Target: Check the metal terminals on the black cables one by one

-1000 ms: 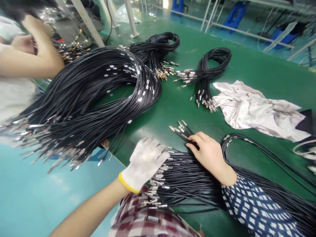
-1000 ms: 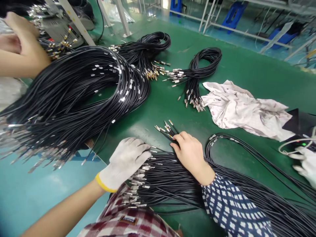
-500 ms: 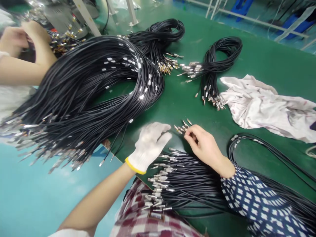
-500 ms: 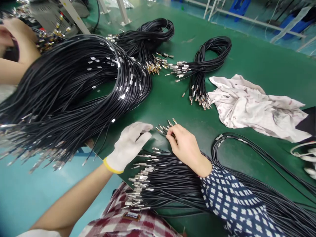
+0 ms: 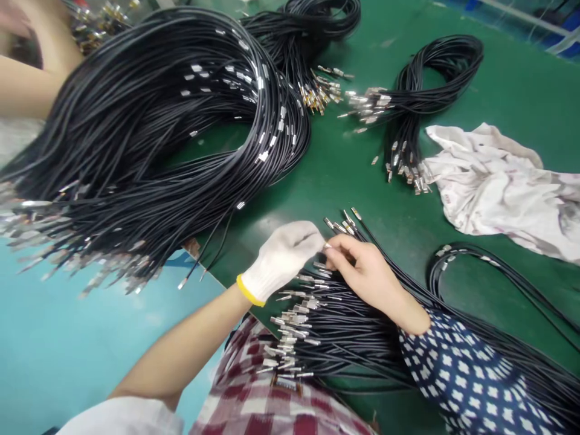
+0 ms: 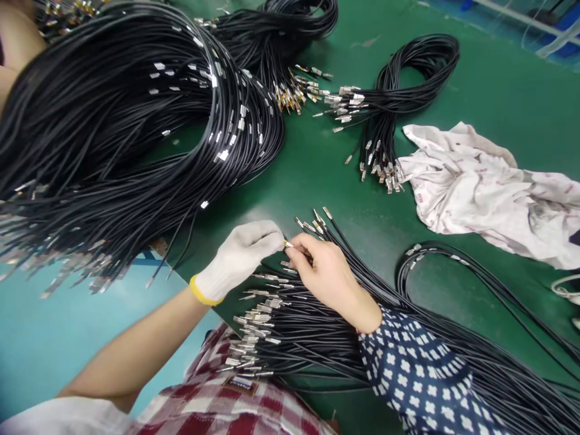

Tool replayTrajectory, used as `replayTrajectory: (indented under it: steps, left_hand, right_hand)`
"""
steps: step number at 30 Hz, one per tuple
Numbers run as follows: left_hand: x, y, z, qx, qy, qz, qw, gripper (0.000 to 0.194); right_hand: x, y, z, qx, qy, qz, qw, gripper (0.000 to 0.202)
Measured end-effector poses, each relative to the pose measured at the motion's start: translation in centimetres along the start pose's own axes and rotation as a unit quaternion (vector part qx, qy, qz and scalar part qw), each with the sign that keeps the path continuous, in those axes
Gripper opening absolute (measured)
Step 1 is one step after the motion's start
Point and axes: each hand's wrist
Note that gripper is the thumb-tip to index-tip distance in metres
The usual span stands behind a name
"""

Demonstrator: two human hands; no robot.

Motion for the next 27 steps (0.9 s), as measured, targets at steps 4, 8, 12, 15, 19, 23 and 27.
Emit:
replayTrajectory:
  steps: [4, 8, 12, 15, 19, 23, 27]
  left_hand:
    - [-0.5, -0.1, 0.1, 0.005, 0.017, -0.038, 0.999, 0.026]
    - [-1.3, -0.6, 0.2, 0.024, 0.038, -0.039, 0.998, 0.029]
    - [-1.7, -0.6, 0.2, 0.005, 0.093, -0.028, 0.995, 0.027]
    - [-1.6, -0.3, 0.3, 0.024, 0.099, -0.021, 0.995, 0.027]
    - [-1.6, 0.1, 0.6, 0.054, 0.121, -0.003, 0.991, 0.028]
    - [-1.7, 0.2, 1.0, 0.07, 0.128, 0.018, 0.989, 0.028]
    - [-1.8, 0.3, 1.4, 0.074, 0.145, 0.012, 0.987, 0.028]
  right_hand:
    - [0.3, -0.4, 0.0, 0.03, 0.035, 0.173, 0.984, 0.027]
    - [0.1, -0.4, 0.0, 0.032, 0.048, 0.233, 0.971, 0.032]
    - [0.0, -0.3, 0.1, 0.049, 0.04, 0.252, 0.966, 0.033]
    - [0.4, -0.5, 0.2, 0.059, 0.044, 0.259, 0.963, 0.033]
    - [1.0, -0.7, 0.2, 0.068, 0.025, 0.294, 0.953, 0.034]
    - [1.4, -0.7, 0.2, 0.069, 0.004, 0.287, 0.955, 0.037]
    - [1.4, -0.5, 0.2, 0.053, -0.02, 0.246, 0.968, 0.036]
Point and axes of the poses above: each hand's wrist, its own z-axis towards the middle knuckle, its own x-axis out of the palm, y = z × x, and after that the axes turned 6 degrees about y, right-handed
